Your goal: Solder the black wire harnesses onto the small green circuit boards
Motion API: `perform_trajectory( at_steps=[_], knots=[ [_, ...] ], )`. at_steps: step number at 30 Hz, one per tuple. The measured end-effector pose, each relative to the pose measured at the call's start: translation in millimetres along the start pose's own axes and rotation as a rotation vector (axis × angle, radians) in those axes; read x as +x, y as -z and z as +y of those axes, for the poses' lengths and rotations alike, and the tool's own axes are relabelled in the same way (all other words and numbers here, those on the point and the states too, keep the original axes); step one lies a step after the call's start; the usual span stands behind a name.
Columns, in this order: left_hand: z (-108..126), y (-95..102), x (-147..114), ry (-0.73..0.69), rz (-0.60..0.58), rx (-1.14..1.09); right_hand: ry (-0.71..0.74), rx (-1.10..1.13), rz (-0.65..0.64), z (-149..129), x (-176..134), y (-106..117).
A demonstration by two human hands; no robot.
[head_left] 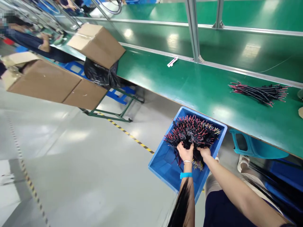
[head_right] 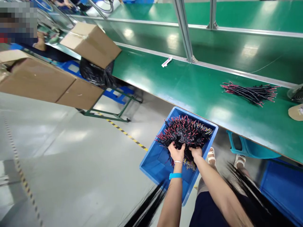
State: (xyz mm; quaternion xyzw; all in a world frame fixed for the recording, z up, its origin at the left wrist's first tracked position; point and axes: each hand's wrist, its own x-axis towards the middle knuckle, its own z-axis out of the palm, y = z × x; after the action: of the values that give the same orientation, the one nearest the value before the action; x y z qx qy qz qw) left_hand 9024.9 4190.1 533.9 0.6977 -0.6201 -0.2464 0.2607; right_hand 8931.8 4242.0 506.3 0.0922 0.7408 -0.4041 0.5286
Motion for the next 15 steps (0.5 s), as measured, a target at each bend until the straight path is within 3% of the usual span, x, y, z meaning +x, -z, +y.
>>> perform_trajectory(
  at_steps=[8, 12, 15],
  knots=[
    [8, 8.7, 11, 0.045, -0.072, 0.029, -0.033, 0.202, -0.078, -6, -28, -5],
    [19, 39.0, 16, 0.062, -0.195, 0.082, -0.033, 0.27, -0.128, -10, -41, -2],
    [35, 68.7, 2, 0.017, -0.295, 0.102, -0.036, 0.272, -0.126, -15, -45, -2]
  ],
)
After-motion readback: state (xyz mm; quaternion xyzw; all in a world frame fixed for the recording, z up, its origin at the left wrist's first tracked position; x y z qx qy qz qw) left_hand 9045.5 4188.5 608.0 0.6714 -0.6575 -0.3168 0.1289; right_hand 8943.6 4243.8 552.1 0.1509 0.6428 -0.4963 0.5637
